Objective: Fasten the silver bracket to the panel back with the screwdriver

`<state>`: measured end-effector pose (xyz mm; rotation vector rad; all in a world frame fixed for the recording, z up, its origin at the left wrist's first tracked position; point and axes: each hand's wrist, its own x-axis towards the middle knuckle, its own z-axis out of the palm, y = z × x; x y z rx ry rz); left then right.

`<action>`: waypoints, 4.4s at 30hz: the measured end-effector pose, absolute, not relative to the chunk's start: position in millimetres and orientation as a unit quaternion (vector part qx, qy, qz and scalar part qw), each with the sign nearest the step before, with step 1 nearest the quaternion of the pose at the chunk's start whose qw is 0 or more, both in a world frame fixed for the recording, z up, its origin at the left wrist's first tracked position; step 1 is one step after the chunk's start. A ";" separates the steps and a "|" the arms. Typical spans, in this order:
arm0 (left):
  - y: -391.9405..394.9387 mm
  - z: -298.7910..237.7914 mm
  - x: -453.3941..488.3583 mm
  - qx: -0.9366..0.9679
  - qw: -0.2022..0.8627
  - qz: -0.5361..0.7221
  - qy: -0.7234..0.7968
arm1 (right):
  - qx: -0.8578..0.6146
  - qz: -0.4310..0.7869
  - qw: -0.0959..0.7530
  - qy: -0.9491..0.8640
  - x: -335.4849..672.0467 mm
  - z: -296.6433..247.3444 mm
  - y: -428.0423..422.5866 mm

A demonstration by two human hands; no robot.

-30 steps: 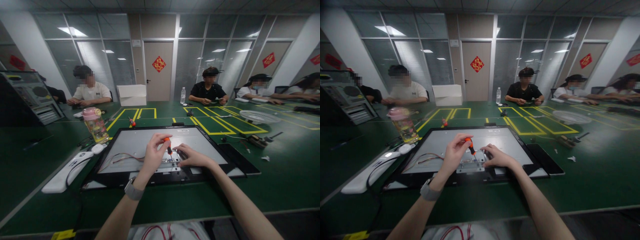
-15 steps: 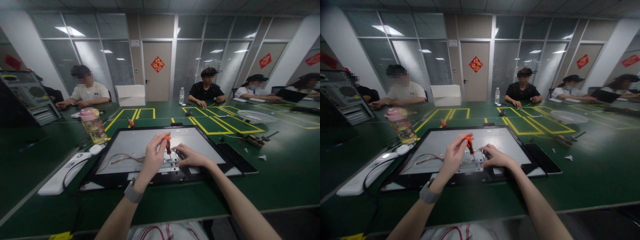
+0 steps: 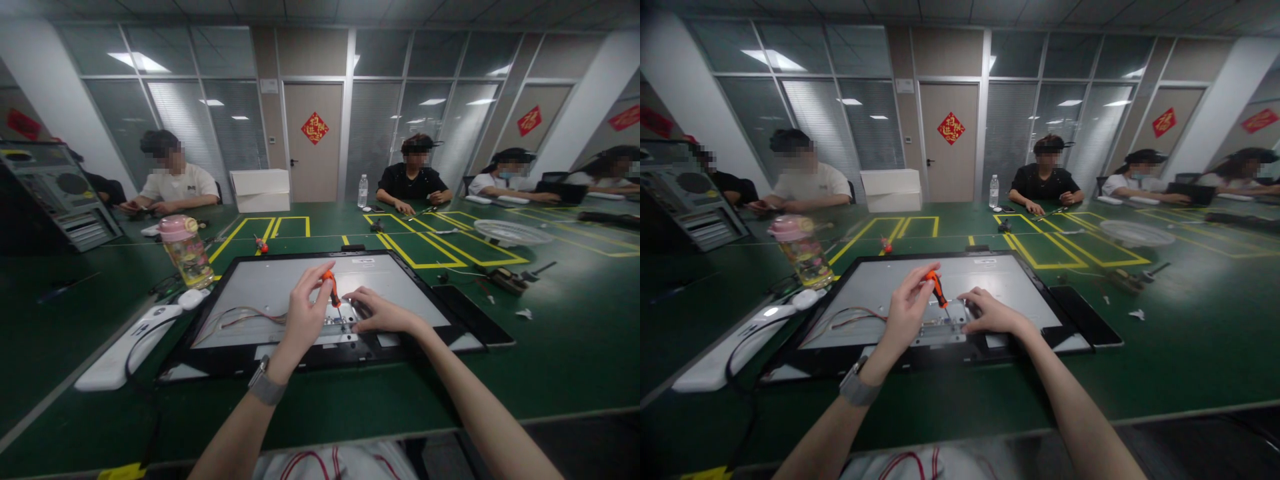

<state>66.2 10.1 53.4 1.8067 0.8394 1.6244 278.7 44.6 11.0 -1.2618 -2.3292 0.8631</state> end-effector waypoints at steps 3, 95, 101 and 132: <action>11.1 53.1 65.2 0.675 0.295 0.602 0.309 | -0.445 0.300 0.176 -0.826 278.7 11.2 44.5; 10.1 56.5 62.4 0.688 0.326 0.579 0.291 | -0.448 0.309 0.182 -0.819 278.7 9.5 43.8; 10.2 54.8 62.4 0.697 0.336 0.571 0.275 | -0.445 0.307 0.179 -0.822 279.2 8.7 44.3; 6.4 54.7 64.8 0.696 0.305 0.582 0.290 | -0.454 0.303 0.174 -0.820 277.6 12.0 42.4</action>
